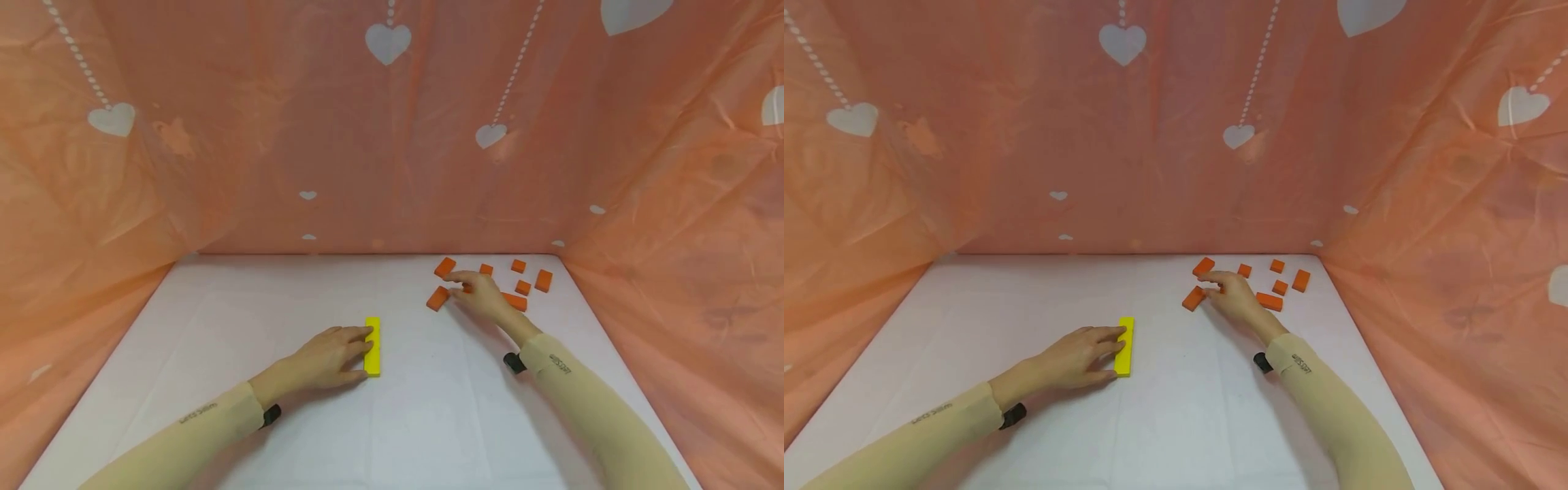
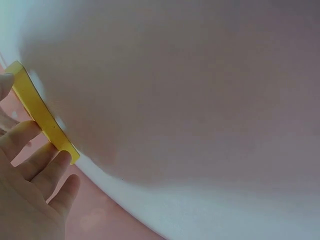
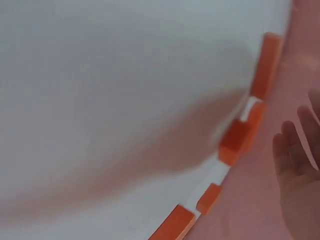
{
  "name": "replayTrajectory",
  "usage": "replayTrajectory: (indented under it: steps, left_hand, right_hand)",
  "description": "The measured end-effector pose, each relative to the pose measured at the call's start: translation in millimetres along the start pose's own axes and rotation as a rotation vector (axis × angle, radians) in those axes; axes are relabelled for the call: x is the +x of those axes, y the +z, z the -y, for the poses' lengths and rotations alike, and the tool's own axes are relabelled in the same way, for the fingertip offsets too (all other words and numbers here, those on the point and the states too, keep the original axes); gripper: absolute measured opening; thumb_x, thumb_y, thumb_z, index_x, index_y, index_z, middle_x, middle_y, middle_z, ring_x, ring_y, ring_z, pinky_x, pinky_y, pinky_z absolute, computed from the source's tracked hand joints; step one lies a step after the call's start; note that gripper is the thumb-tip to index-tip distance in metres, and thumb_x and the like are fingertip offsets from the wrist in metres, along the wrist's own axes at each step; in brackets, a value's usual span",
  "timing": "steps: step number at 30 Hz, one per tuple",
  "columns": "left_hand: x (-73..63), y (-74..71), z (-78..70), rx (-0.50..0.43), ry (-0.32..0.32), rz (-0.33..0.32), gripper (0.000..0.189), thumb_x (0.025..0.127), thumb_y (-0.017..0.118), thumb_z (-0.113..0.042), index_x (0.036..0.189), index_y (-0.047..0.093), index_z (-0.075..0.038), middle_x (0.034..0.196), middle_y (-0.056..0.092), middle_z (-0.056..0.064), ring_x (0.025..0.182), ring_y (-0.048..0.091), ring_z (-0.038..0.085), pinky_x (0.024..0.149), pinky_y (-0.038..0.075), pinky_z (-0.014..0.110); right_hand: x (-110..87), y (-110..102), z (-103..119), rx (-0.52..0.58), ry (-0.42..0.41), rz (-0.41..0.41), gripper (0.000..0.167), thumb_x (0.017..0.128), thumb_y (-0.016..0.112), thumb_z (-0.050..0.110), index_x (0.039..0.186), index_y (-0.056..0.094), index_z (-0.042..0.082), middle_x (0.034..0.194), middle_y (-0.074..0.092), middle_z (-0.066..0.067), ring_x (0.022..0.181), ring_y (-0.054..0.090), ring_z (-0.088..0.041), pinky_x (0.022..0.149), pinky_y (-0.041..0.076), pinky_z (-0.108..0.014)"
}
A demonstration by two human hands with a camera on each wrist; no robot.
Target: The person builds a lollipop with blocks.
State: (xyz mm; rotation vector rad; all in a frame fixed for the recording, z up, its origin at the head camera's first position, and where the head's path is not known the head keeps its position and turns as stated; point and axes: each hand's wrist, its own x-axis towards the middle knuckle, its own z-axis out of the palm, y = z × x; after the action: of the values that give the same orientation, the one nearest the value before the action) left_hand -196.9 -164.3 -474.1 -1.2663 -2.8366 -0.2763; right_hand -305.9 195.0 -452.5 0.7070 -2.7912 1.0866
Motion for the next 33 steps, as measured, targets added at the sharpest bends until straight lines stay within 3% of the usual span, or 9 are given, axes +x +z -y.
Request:
replayTrajectory:
  steps: [4,10,15,21,27,33]
  left_hand:
    - [0.0,0.3,-0.3,0.000,0.003,0.003,0.053,0.094,0.076,-0.038,0.134,0.069,-0.005,0.150,0.056,0.017,0.135,0.056,0.033,0.111,0.047,0.052]
    - [0.0,2.8,-0.8,0.027,0.054,-0.017,0.052,0.093,0.076,-0.039,0.132,0.070,-0.005,0.146,0.059,0.018,0.133,0.058,0.032,0.108,0.050,0.050]
    - [0.5,3.2,-0.5,0.035,0.057,-0.031,0.052,0.093,0.077,-0.038,0.132,0.070,-0.005,0.146,0.059,0.018,0.132,0.058,0.032,0.109,0.049,0.049]
    - [-0.8,4.7,-1.8,0.015,0.041,0.004,0.054,0.094,0.075,-0.041,0.135,0.068,-0.006,0.149,0.056,0.018,0.134,0.057,0.032,0.111,0.047,0.050]
    - [0.5,3.0,0.1,0.036,0.053,-0.023,0.053,0.093,0.076,-0.040,0.133,0.069,-0.005,0.147,0.057,0.018,0.133,0.058,0.032,0.110,0.048,0.050]
    - [0.8,-1.5,0.7,0.026,0.029,-0.001,0.051,0.094,0.075,-0.039,0.132,0.070,-0.005,0.148,0.057,0.017,0.134,0.056,0.031,0.112,0.047,0.049]
  right_hand:
    - [6.4,2.2,-8.9,-0.101,-0.057,0.111,0.034,0.096,0.074,0.008,0.130,0.073,0.004,0.136,0.068,-0.015,0.131,0.059,-0.040,0.111,0.045,-0.059]
    - [9.2,2.6,-11.2,-0.168,-0.126,0.218,0.034,0.096,0.072,0.006,0.130,0.073,0.005,0.137,0.069,-0.011,0.128,0.060,-0.037,0.104,0.051,-0.053]
    - [10.2,2.3,-11.6,-0.193,-0.164,0.224,0.033,0.095,0.072,0.002,0.128,0.074,0.005,0.131,0.072,-0.011,0.121,0.064,-0.036,0.099,0.054,-0.051]
    - [9.7,5.6,-16.9,-0.191,-0.181,0.244,0.032,0.094,0.073,-0.001,0.125,0.076,0.005,0.129,0.073,-0.012,0.122,0.064,-0.037,0.103,0.053,-0.053]
    - [14.3,6.9,-17.4,-0.177,-0.249,0.214,0.028,0.091,0.073,-0.007,0.119,0.077,0.000,0.122,0.074,-0.016,0.119,0.067,-0.039,0.102,0.054,-0.053]
    - [18.9,6.4,-13.8,-0.194,-0.265,0.227,0.025,0.092,0.074,-0.004,0.116,0.078,0.000,0.122,0.073,-0.016,0.117,0.067,-0.038,0.102,0.054,-0.051]
